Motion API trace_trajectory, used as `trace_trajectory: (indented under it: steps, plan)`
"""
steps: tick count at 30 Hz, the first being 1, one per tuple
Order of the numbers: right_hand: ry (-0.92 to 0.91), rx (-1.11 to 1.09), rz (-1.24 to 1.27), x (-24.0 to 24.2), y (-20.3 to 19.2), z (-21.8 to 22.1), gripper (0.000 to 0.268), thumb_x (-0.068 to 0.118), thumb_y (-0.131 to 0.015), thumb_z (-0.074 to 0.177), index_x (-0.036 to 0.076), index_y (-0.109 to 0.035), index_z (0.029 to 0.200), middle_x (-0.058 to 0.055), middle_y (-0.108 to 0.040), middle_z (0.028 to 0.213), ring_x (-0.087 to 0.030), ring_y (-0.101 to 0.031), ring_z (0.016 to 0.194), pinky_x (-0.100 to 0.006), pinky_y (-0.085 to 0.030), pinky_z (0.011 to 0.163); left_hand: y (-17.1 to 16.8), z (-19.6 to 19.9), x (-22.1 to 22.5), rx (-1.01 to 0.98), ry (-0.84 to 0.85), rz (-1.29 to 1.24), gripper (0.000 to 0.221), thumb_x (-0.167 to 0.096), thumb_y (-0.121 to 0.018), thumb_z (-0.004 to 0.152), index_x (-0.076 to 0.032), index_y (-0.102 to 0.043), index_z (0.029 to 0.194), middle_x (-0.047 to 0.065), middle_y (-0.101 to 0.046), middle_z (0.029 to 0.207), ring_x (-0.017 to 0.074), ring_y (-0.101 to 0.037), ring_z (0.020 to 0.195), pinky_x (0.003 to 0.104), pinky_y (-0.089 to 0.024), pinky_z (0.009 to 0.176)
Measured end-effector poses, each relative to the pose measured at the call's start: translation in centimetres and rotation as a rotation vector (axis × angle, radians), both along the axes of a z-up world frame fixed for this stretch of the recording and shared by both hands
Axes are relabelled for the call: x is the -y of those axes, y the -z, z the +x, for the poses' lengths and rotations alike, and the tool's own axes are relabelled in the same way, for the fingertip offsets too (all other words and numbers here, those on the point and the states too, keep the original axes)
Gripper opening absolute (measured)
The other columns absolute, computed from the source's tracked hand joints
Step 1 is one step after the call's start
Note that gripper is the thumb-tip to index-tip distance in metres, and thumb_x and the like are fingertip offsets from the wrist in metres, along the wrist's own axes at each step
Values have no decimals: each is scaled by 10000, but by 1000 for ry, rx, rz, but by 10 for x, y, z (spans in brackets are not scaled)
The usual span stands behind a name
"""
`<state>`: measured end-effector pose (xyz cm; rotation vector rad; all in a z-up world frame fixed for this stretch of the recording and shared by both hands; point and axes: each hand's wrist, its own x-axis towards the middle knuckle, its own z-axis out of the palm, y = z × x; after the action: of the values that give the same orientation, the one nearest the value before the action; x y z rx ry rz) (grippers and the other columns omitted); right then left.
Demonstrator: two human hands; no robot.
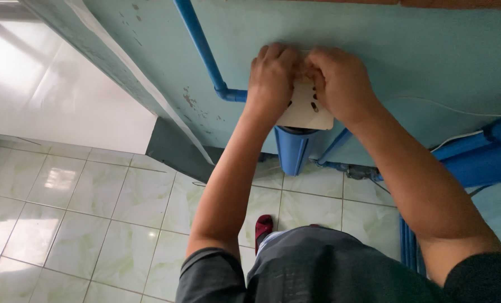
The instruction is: Cleaning and wiping down water filtration or purification equipment with a cloth.
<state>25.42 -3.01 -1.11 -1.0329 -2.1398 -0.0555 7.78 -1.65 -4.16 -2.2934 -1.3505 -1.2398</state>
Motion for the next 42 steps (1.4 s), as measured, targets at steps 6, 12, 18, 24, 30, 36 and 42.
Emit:
trace_trajectory:
  steps: [6,12,18,24,30,36,42]
  plan:
    - [-64,-25,-223,77,-9,23,137,12,-683,934,45,-681,1067,-150,-709,1005,-307,-713,888,-427,-582,757,-15,0,92,17,123,-135,236,-4,-673,836,-78,-708,1057,115,-654,1070,348,-609,1077,456,-498,960]
    - [-96,20,-26,73,-12,23,152,19,-711,963,68,-697,1106,-128,-711,1086,-273,-717,969,-394,-601,814,-34,-7,94,172,156,-43,175,-22,-712,886,-90,-699,1047,95,-646,1142,316,-612,1092,440,-470,937]
    - [-201,329,263,-12,-27,-12,154,20,-758,839,109,-682,940,-66,-723,1110,-293,-685,1101,-427,-579,954,-15,-9,30,177,-104,-224,396,20,-678,845,-67,-717,1229,164,-618,1261,359,-617,1086,455,-546,874]
    - [-89,154,-57,-3,-9,19,368,32,-759,812,40,-686,1172,-139,-711,1121,-355,-686,1010,-449,-566,855,-22,14,27,36,-174,-315,235,-8,-634,838,-92,-775,1006,124,-700,1138,361,-632,1148,448,-556,881]
    - [7,-36,-371,31,-2,87,225,1,-671,976,47,-668,1197,-129,-741,1079,-267,-749,939,-370,-603,795,-10,94,42,-192,-147,-278,138,-90,-652,847,-47,-764,915,171,-691,1098,332,-619,1133,446,-538,945]
    - [73,-7,-70,68,17,105,118,31,-725,987,56,-684,1095,-122,-735,1091,-269,-728,975,-383,-602,831,-20,102,89,-74,40,-215,165,-74,-647,856,-37,-740,988,116,-671,1096,311,-592,1134,452,-524,972]
    - [-247,-47,-211,60,8,46,206,167,-782,896,38,-694,1030,-127,-734,1026,-268,-728,910,-392,-579,768,-37,22,116,40,60,-43,306,-21,-646,814,-17,-718,1111,124,-660,1235,326,-588,1175,436,-510,1022]
